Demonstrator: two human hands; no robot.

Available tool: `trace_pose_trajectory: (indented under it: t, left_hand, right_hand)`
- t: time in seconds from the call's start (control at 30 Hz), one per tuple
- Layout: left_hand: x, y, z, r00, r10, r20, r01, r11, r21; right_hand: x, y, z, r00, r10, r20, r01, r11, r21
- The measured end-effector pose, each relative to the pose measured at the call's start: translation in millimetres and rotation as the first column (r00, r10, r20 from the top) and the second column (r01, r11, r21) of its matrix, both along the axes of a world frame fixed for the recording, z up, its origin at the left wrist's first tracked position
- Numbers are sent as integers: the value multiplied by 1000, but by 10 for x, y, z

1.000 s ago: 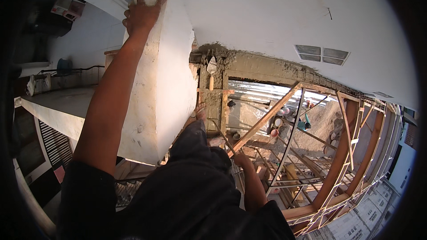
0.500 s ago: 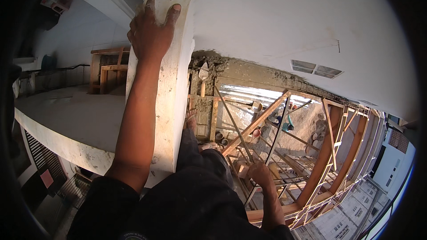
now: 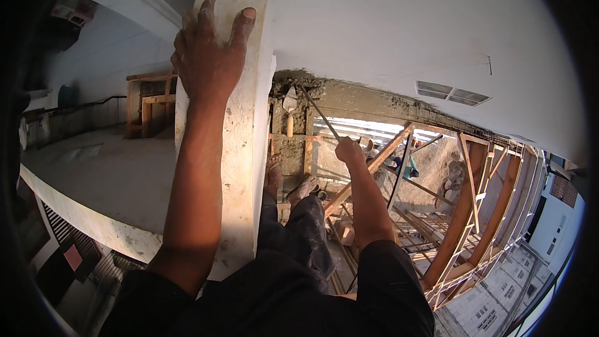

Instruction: The person applies wet cement to a ceiling beam using a trowel, smoothing and leveling the surface along the wooden formwork. The person repeatedly scoops material and spreads it evenly across the beam.

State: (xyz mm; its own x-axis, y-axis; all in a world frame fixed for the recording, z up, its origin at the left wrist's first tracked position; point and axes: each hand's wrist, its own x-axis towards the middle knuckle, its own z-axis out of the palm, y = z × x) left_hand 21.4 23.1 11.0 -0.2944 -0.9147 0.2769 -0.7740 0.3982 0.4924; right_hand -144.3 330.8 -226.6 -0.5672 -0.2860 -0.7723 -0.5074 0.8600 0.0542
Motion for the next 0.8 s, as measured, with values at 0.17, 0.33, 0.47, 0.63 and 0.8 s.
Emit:
trace_pose_trajectory:
  t: [0.17, 0.33, 0.47, 0.63, 0.8]
  left_hand:
    - [-9, 27, -36, 1000, -15, 2, 15, 1000, -23]
    - [-6, 28, -28, 1000, 19, 21, -18, 998, -68]
    - [-8, 36, -15, 1000, 9, 26, -7, 999, -44]
    - [-5, 37, -30, 999, 10, 37, -7, 996, -84]
    - [4, 16, -66, 999, 6, 50, 0, 993, -114]
  right_hand:
    - [-19, 280, -222, 997, 75, 21, -75, 997, 10]
    - [67, 863, -445, 998, -51, 20, 51, 999, 19]
    - [-43, 749, -805, 919, 371, 133, -358, 927, -114]
    - [-260, 736, -784, 975, 166, 149, -125, 959, -253]
    - [86, 748, -809, 994, 67, 85, -55, 989, -139]
